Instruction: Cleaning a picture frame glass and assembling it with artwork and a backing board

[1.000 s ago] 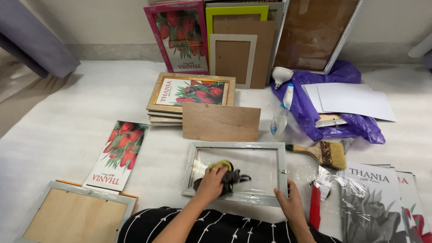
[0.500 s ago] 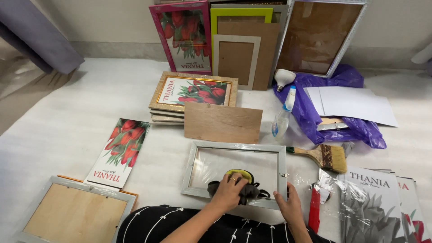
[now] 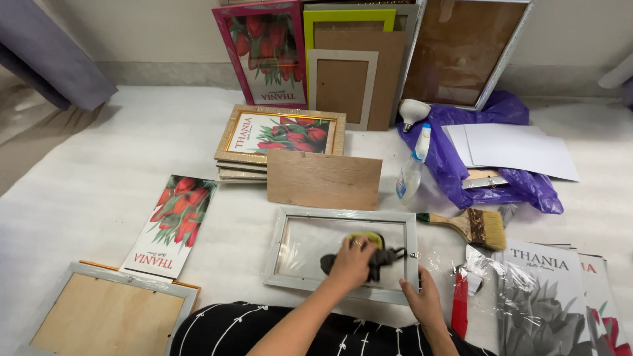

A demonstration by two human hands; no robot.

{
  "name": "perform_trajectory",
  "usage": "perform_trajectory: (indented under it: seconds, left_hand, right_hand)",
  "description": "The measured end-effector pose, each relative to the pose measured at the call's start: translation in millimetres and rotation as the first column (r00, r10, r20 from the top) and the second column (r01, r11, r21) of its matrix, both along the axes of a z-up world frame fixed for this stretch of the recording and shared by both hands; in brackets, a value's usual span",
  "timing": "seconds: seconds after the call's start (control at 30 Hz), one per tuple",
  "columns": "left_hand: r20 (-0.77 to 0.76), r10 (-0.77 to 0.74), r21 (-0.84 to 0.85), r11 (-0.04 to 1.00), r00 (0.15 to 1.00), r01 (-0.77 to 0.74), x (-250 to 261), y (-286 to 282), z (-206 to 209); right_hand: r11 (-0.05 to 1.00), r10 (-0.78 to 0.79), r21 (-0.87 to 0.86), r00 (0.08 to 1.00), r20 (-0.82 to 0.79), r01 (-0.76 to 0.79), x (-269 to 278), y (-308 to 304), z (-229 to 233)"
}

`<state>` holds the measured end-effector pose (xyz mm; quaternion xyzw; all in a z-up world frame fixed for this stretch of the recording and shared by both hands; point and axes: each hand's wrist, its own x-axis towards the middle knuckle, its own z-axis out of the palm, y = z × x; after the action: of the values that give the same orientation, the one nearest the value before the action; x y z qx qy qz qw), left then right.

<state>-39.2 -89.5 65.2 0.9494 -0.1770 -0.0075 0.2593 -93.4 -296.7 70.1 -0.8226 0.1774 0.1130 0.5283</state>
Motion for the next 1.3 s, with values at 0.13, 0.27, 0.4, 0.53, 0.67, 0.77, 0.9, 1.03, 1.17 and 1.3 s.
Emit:
perform_trajectory:
  seconds: [0.13,0.27,0.4,0.53,0.67,0.77,0.9,1.03,1.17,1.3]
  left_hand:
    - [0.364,-0.05,-0.119,0.988,0.93,0.099,-29.9,-11.4,-5.0]
    - [0.343,0.007,-0.107,0.994,0.939,0.032,8.5,-20.9,2.3]
    - [0.337,0.181,-0.116,0.982,0.924,-0.15,49.5,-42.3,-11.8]
    - [0.383,0.122,-0.085,0.992,0.916,-0.096,25.9,-37.0,-7.9]
    - [0.32,-0.053,-0.072,0.994,0.946,0.08,-26.5,-26.8,-4.0]
    - [0.328,-0.088,-0.072,0.99,0.941,0.118,-31.8,-22.7,7.8]
    - [0.323,0.012,-0.028,1.0,0.946,-0.003,5.8,-40.5,-2.9]
    - [0.237,0.075,-0.008,0.997,0.969,-0.075,51.7,-59.0,-14.7]
    - [0.171,0.025,0.007,1.0,0.985,-0.027,47.9,-54.1,-22.2]
    - [0.375,-0.079,-0.049,0.993,0.924,0.105,4.9,-38.3,-23.0]
  right_hand:
    - [0.997,0.05,-0.072,0.96,0.274,-0.032,5.0,-15.4,-60.1]
    - [0.999,0.025,-0.049,0.983,0.18,-0.016,3.8,-6.9,-32.8]
    - [0.998,0.036,-0.052,0.991,0.128,-0.029,3.7,-3.9,-17.6]
    - [0.998,0.023,-0.055,0.989,0.143,-0.015,3.0,-6.6,-33.7]
    - [0.995,0.063,-0.092,0.952,0.3,-0.037,3.4,-18.5,-75.0]
    - [0.991,0.066,-0.129,0.944,0.323,-0.025,6.4,-18.4,-89.5]
    - [0.98,0.11,-0.186,0.974,0.196,-0.073,7.8,-13.9,-69.3]
    - [0.986,0.102,-0.151,0.971,0.218,-0.07,3.6,-8.1,-49.6]
    - [0.991,0.074,-0.121,0.98,0.184,-0.052,3.3,-12.9,-74.9]
    - [0.995,0.073,-0.087,0.947,0.313,-0.048,1.2,-12.0,-84.3]
